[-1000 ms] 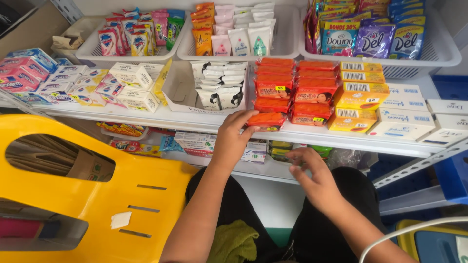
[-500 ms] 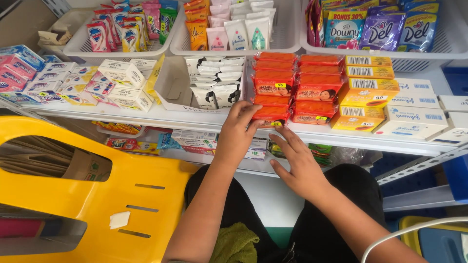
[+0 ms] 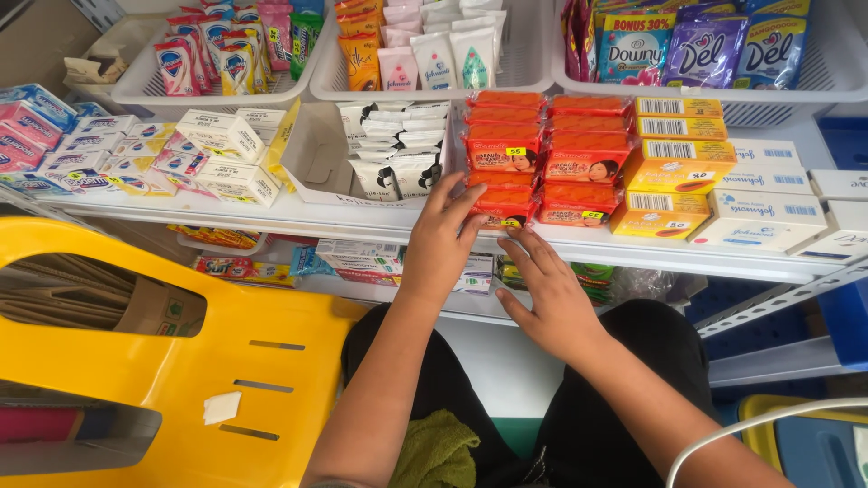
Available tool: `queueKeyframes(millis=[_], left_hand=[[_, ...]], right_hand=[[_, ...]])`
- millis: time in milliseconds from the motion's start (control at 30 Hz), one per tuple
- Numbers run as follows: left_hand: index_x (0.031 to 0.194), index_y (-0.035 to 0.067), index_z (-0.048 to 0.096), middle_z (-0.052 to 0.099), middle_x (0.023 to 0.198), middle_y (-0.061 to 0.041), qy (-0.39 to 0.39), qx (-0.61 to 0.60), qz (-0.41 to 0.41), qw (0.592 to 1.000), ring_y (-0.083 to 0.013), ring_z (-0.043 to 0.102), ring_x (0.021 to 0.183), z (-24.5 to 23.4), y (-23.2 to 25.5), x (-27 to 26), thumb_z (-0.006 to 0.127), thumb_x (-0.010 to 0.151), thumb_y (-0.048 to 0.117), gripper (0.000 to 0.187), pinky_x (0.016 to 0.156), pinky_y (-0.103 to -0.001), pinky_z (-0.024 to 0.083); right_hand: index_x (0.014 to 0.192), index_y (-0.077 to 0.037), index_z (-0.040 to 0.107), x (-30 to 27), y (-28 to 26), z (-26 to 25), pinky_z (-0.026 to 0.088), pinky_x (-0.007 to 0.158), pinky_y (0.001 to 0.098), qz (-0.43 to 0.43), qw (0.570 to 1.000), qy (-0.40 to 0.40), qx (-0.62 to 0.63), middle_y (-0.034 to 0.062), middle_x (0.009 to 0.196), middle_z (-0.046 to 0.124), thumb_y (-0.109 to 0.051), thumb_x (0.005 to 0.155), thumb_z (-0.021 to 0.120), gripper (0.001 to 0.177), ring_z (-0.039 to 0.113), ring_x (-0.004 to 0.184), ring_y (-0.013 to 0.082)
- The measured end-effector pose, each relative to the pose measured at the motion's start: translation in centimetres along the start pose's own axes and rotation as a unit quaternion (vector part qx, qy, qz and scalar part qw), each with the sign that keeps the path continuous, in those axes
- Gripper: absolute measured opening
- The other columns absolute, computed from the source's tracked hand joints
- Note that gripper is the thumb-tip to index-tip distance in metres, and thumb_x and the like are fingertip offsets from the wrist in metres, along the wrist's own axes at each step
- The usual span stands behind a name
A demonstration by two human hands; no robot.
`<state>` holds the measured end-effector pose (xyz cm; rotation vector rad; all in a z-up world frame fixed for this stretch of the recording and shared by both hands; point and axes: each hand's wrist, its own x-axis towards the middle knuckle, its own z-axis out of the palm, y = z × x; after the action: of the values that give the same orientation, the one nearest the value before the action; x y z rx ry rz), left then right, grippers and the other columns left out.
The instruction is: The person removes a box of small white packets from a shelf and places it on a yellow chair. They then use a green cloth to wipe the shelf surface and the inside of the empty box. Finally, they wipe the individual packets on the chair with the cloth.
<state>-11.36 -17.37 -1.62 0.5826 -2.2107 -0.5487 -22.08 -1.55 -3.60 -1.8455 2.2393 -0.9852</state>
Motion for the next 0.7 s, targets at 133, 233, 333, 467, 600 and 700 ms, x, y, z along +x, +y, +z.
queueKeyframes(millis=[133,233,333,467,600,700], left_hand=[[0.134,0.02,0.067,0.055,0.142,-0.016,0.009,0.001,0.006,1.0,-0.0414,0.069,0.112,0.14,-0.07,0.09,0.072,0.097,0.018,0.038,0.088,-0.047,0.064],[0.134,0.02,0.067,0.056,0.141,-0.016,0.01,-0.001,0.004,1.0,-0.0419,0.07,0.111,0.35,-0.26,0.1,0.073,0.096,0.017,0.038,0.087,-0.047,0.063],[0.134,0.019,0.067,0.055,0.142,-0.017,0.014,-0.001,0.007,1.0,-0.0421,0.069,0.112,0.52,-0.46,0.09,0.073,0.096,0.017,0.038,0.088,-0.048,0.063],[0.134,0.021,0.066,0.055,0.143,-0.016,0.015,-0.003,0.009,1.0,-0.0414,0.069,0.113,0.63,-0.51,0.26,0.072,0.096,0.017,0.038,0.089,-0.046,0.063],[0.135,0.021,0.065,0.053,0.144,-0.016,0.019,-0.004,0.013,1.0,-0.0417,0.069,0.113,0.74,-0.59,0.28,0.072,0.096,0.017,0.039,0.089,-0.046,0.063],[0.135,0.02,0.064,0.053,0.143,-0.017,0.024,-0.009,0.016,1.0,-0.0424,0.069,0.114,0.88,-0.53,0.35,0.072,0.096,0.015,0.04,0.09,-0.047,0.063]], right_hand=[[0.152,-0.016,0.05,0.09,-0.28,-0.09,0.041,0.109,0.0545,0.006,1.0,-0.004,-0.002,0.01,0.159,0.043,-0.03,0.09,0.069,0.066,0.037,0.148,0.0365],[0.151,-0.016,0.051,0.13,-0.47,-0.25,0.041,0.109,0.0546,0.009,1.0,-0.004,-0.001,0.011,0.159,0.043,-0.029,0.091,0.069,0.065,0.038,0.148,0.0372],[0.151,-0.014,0.051,0.18,-0.47,-0.3,0.041,0.11,0.0546,0.006,1.0,-0.007,-0.01,0.012,0.158,0.044,-0.028,0.09,0.069,0.064,0.038,0.148,0.038],[0.151,-0.015,0.051,0.3,-0.36,-0.18,0.04,0.11,0.0545,0.012,1.0,-0.003,-0.007,0.0108,0.159,0.042,-0.027,0.09,0.07,0.065,0.037,0.148,0.0373],[0.151,-0.015,0.051,0.3,-0.1,0.14,0.041,0.11,0.0553,0.019,1.0,-0.005,-0.016,0.0106,0.159,0.041,-0.029,0.09,0.069,0.065,0.036,0.149,0.0373],[0.151,-0.015,0.051,0.43,-0.19,0.01,0.04,0.111,0.0549,0.024,0.999,-0.012,-0.018,0.0103,0.16,0.041,-0.029,0.09,0.069,0.065,0.036,0.149,0.0367]])
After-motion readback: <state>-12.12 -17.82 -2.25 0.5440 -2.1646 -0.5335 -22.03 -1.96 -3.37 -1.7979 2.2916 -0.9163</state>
